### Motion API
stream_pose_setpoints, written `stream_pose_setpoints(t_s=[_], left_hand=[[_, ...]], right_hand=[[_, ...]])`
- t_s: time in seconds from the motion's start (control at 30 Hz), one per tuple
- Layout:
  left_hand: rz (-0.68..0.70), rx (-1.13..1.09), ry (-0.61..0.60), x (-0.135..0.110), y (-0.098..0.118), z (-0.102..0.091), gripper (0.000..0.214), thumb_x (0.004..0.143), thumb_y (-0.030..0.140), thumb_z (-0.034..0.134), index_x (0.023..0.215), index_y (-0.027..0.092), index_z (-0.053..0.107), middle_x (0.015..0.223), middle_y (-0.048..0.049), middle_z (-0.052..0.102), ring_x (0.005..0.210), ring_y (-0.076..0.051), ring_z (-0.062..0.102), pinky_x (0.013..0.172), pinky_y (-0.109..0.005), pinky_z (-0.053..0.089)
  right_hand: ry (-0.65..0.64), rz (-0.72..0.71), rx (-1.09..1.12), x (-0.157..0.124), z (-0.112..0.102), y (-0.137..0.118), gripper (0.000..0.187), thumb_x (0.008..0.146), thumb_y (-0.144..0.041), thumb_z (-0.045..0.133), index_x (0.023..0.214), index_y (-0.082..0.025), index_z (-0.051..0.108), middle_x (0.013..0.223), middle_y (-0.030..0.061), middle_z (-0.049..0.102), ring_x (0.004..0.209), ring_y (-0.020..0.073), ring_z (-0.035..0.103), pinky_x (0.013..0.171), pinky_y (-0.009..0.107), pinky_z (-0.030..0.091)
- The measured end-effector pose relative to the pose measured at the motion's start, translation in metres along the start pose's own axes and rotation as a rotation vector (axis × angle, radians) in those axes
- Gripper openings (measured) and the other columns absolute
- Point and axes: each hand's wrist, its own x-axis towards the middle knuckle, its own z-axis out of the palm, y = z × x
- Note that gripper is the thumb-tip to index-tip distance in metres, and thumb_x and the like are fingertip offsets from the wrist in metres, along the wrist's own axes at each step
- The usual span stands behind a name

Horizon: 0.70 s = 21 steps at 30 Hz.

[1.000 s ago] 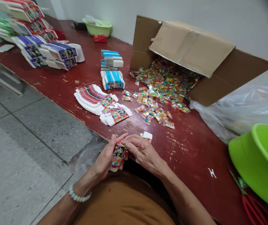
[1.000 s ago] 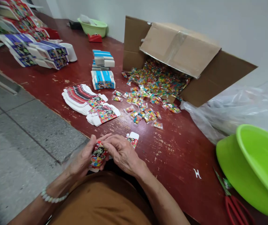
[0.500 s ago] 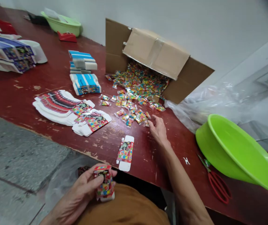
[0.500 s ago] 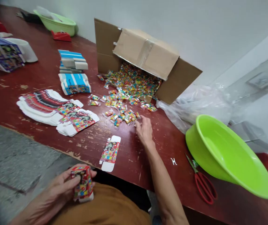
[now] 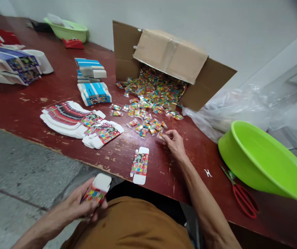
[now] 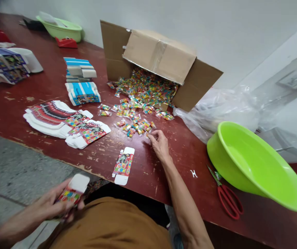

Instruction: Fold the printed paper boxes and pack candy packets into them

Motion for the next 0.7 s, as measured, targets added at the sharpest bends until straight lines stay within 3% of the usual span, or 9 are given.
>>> stream_pose_setpoints(t_s=[0.07,0.17,0.27,0.37,0.43,0.5,0.6,0.7], left_hand=[[0.100,-0.084,0.044,0.007,0.019,0.015,0.039,0.080,0.048,0.076,0.107,0.022,0.063,0.083,-0.0032,0.070,0.071,-0.018,0.065,0.066,-0.027,0.051],[0.198,-0.099,-0.009,0.019,0.040,0.040,0.037,0.076,0.041,0.078,0.100,0.021,0.059,0.076,0.0016,0.063,0.060,-0.013,0.055,0.057,-0.024,0.048],[0.254,-0.066,-0.010,0.026,0.047,0.056,0.029,0.079,0.033,0.075,0.099,0.021,0.058,0.072,0.0034,0.059,0.057,-0.012,0.052,0.055,-0.024,0.047],[0.278,-0.075,0.021,0.031,0.044,0.060,0.031,0.079,0.028,0.074,0.106,0.020,0.059,0.070,0.0034,0.061,0.055,-0.012,0.053,0.055,-0.023,0.047],[0.307,-0.135,0.051,0.033,0.042,0.060,0.039,0.075,0.026,0.078,0.108,0.020,0.059,0.067,0.0043,0.061,0.053,-0.012,0.053,0.052,-0.023,0.046],[0.318,-0.237,0.088,0.033,0.041,0.059,0.044,0.073,0.031,0.082,0.110,0.020,0.060,0.068,0.0033,0.064,0.052,-0.013,0.056,0.052,-0.023,0.046],[0.245,-0.426,0.127,0.029,0.043,0.060,0.042,0.080,0.055,0.074,0.100,0.019,0.067,0.073,-0.0041,0.071,0.056,-0.017,0.063,0.056,-0.027,0.050],[0.212,-0.518,0.150,0.024,0.047,0.063,0.051,0.081,0.068,0.066,0.081,0.017,0.072,0.068,-0.0081,0.071,0.056,-0.020,0.063,0.057,-0.031,0.051]], right_hand=[[-0.097,-0.063,0.111,-0.017,0.002,-0.023,0.029,0.089,-0.048,0.060,0.097,-0.020,0.059,0.078,-0.0003,0.063,0.064,0.0155,0.056,0.061,0.027,0.044],[-0.413,-0.310,0.331,-0.049,0.010,-0.061,0.022,0.094,-0.040,0.057,0.104,-0.021,0.060,0.086,0.0012,0.064,0.070,0.0141,0.058,0.064,0.026,0.046],[-0.549,-0.492,0.316,-0.074,0.022,-0.086,0.012,0.097,-0.027,0.055,0.106,-0.022,0.060,0.090,0.0017,0.065,0.076,0.0139,0.059,0.071,0.027,0.047],[-0.663,-0.562,0.298,-0.088,0.034,-0.093,0.016,0.094,-0.019,0.057,0.110,-0.023,0.058,0.090,0.0007,0.065,0.075,0.0139,0.059,0.071,0.027,0.047],[-0.669,-0.535,0.322,-0.092,0.039,-0.093,0.019,0.092,-0.021,0.061,0.111,-0.023,0.058,0.089,0.0000,0.066,0.073,0.0138,0.058,0.069,0.027,0.046],[-0.581,-0.433,0.383,-0.092,0.040,-0.092,0.017,0.093,-0.028,0.063,0.108,-0.023,0.060,0.089,-0.0002,0.066,0.072,0.0137,0.057,0.069,0.028,0.045],[-0.473,-0.179,0.526,-0.088,0.039,-0.088,0.018,0.093,-0.038,0.064,0.101,-0.022,0.062,0.085,-0.0010,0.063,0.068,0.0126,0.054,0.065,0.026,0.044],[-0.617,0.049,0.706,-0.088,0.042,-0.086,0.032,0.083,-0.044,0.076,0.101,-0.022,0.060,0.080,-0.0028,0.061,0.063,0.0113,0.054,0.058,0.024,0.043]])
